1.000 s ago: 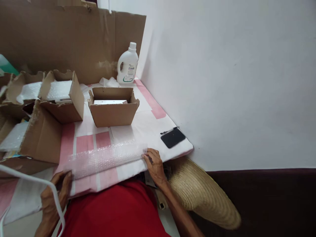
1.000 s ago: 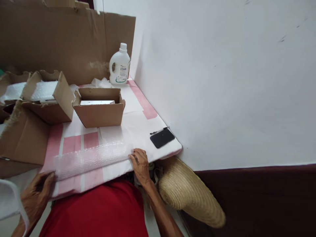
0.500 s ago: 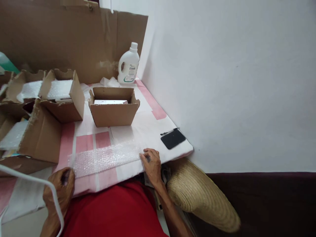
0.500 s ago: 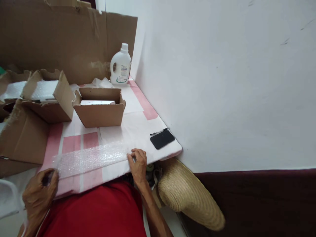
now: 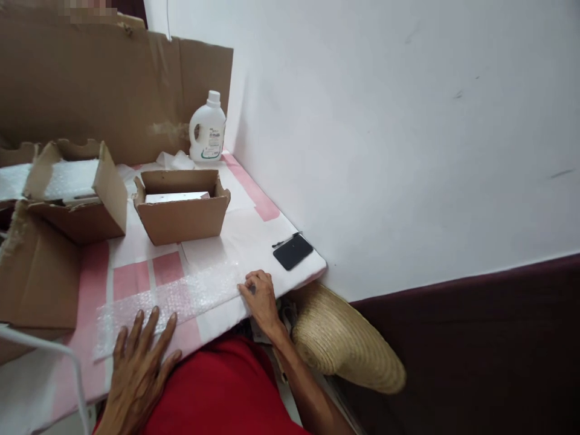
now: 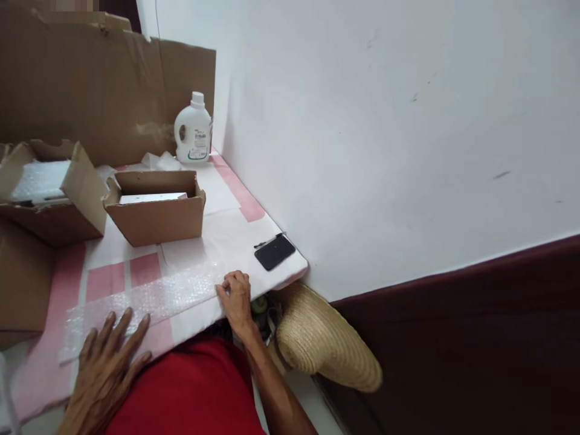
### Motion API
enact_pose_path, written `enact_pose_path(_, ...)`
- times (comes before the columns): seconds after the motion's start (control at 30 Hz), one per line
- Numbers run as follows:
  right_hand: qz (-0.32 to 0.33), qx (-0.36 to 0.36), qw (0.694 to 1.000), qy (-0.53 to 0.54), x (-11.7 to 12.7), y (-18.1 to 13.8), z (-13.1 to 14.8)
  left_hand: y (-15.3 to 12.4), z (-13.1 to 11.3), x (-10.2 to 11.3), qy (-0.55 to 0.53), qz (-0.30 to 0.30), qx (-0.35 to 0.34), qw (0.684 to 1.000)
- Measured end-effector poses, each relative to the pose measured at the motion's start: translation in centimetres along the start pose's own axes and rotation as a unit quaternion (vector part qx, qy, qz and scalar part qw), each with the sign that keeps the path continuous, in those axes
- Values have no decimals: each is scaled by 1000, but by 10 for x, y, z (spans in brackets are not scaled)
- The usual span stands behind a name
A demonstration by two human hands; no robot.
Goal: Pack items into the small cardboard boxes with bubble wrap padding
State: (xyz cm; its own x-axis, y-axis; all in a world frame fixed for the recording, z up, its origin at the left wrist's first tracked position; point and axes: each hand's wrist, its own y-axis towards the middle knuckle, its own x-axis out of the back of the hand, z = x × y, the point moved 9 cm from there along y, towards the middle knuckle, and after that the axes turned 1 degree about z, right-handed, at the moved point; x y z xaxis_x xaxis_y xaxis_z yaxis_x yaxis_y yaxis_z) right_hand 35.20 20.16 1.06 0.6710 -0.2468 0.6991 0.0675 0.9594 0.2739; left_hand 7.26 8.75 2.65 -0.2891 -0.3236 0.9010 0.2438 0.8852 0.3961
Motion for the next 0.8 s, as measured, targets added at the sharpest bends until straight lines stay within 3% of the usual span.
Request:
enact_pose_path(0.13, -56, -19, 998, -10, 13, -2, 0, -5, 1, -10, -9, 10, 4, 1000)
enact_pose_path(0.23, -80, 26, 996, -17, 5, -14, 37, -6, 4, -11, -21, 9, 13, 1000)
enact_pose_path(0.33, 44, 231, 972, -19, -41, -38, 113, -6, 6, -12, -27, 16, 21, 999)
enact_pose_path(0.4, 140, 319, 937, -37, -68, -57, 139, -6, 6, -13, -29, 20, 21, 999)
enact_pose_path(0.5, 177, 257, 945, -97, -74, -55, 108, -5, 4, -14, -24, 24, 15, 999)
enact_pose_path(0.63, 166, 162, 959, -163, -48, -39, 41, -4, 3, -13, -22, 22, 18, 999)
enact_pose_path(0.7, 156, 156, 961, -170, -38, -36, 35, -3, 3, -11, -18, 19, 17, 1000)
enact_pose_path(0.8, 134, 179, 964, -144, -38, -41, 66, -4, 2, -13, 3, 32, 11, 999)
